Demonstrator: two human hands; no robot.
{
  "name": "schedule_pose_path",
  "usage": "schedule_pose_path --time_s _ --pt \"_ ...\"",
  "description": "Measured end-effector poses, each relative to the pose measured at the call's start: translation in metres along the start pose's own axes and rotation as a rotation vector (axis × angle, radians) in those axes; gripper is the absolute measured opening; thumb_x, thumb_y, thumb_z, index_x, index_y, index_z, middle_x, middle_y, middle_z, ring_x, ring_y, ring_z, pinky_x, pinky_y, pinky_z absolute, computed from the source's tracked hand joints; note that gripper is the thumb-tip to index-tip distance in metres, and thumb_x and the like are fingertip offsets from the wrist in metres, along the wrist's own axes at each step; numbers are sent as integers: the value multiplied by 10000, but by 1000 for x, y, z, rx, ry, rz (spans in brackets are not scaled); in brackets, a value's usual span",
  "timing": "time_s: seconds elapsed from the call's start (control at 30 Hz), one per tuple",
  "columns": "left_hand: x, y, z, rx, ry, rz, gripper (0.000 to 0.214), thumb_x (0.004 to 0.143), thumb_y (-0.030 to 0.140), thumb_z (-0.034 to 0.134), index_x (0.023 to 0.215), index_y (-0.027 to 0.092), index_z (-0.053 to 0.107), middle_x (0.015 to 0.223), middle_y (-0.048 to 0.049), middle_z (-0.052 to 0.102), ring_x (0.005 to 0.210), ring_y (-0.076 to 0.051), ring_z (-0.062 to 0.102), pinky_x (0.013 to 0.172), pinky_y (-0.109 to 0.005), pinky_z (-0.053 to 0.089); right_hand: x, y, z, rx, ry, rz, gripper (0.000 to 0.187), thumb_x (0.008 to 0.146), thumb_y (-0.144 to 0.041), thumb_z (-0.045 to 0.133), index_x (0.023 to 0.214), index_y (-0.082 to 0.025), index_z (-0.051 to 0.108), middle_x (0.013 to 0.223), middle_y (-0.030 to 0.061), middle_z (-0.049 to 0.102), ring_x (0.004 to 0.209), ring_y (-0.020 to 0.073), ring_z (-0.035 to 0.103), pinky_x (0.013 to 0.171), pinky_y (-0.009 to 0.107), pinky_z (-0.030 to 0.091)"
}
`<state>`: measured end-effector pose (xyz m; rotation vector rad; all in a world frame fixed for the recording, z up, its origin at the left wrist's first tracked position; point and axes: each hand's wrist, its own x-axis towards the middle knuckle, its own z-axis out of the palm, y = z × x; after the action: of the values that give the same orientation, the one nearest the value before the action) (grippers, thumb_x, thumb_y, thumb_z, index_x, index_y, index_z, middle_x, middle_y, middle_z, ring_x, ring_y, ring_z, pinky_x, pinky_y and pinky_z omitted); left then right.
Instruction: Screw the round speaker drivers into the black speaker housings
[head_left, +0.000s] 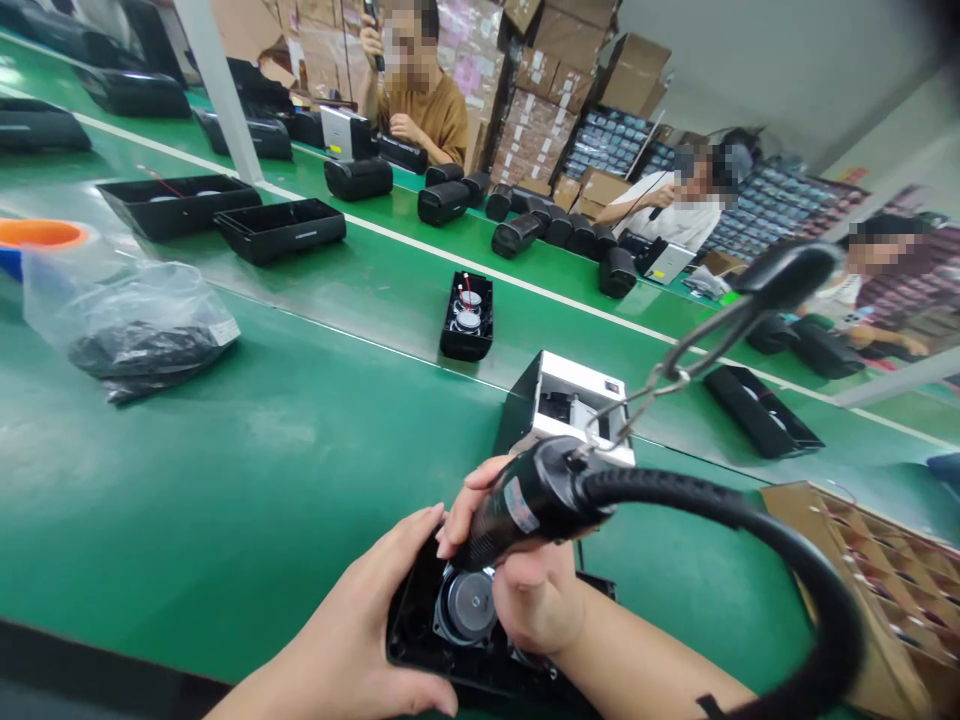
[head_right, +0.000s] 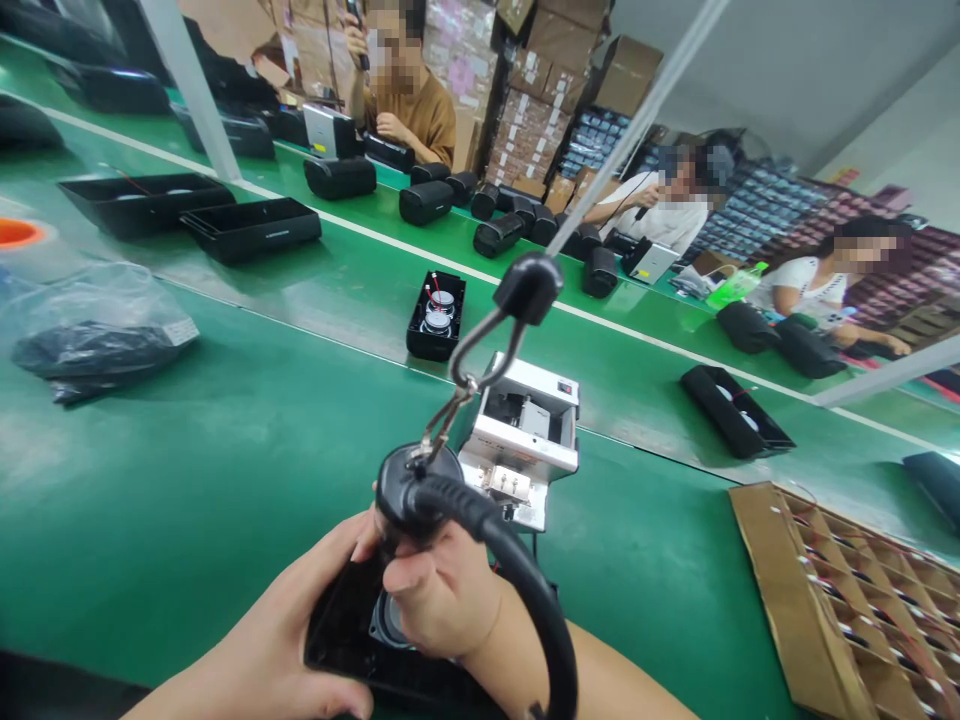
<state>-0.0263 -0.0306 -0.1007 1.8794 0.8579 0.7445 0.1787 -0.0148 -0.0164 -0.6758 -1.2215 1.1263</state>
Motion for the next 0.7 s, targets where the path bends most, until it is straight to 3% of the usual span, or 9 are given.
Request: schedule_pose_path --time_s 0.07,0.17,0.27,0.33,0.47,0.6,0.7 --pt "-3 -3 0 41 -1 0 1366 709 892 904 1807 437 230 1819 -173 444 1625 -518 496 1314 -721 463 6 -16 1 42 40 -23 683 931 -879 736 1326 -325 674 820 -20 705 575 179 636 596 340 564" --pt "-7 -7 -1 122 4 -3 1397 688 874 935 1806 502 184 1813 -149 467 1596 -525 533 1253 -743 509 17 -61 -5 40 176 -166 669 966 -874 691 1331 -315 748 748 -21 714 508 173 612 498 309 534" --pt "-8 -10 -3 180 5 -24 1449 658 800 1006 1813 478 193 1806 -156 477 1582 -531 545 1236 -735 516 26 -105 -22 -113 406 -349 677 954 -898 675 1162 -273 833 640 -4 693 482 195 607 507 347 547" --pt "-8 -11 -4 201 5 -27 1413 687 819 977 1813 478 194 1810 -147 474 1579 -526 549 1222 -736 520 29 -117 -36 -216 474 -379 675 924 -920 694 1040 -268 830 598 -11 673 462 195 593 507 353 540" --pt "-6 -7 -5 224 5 -19 1318 730 952 835 1796 533 182 1795 -101 506 1550 -501 592 1172 -742 549 32 -100 -53 -272 441 -386 678 856 -933 762 963 -264 786 583 -35 681 422 198 596 446 332 523" --pt "-5 -2 -5 233 16 -1 1311 730 991 786 1795 533 174 1786 -102 521 1542 -490 606 1173 -736 549 31 -79 -53 -261 376 -404 738 909 -970 645 1097 -270 782 595 -40 670 407 176 550 412 310 481" --pt "-3 -1 -4 229 20 -1 1314 734 997 777 1799 516 176 1776 -127 530 1541 -496 605 1176 -745 546 32 -77 -54 -260 355 -320 782 899 -988 635 1178 -267 752 605 -41 669 418 177 543 419 308 467"
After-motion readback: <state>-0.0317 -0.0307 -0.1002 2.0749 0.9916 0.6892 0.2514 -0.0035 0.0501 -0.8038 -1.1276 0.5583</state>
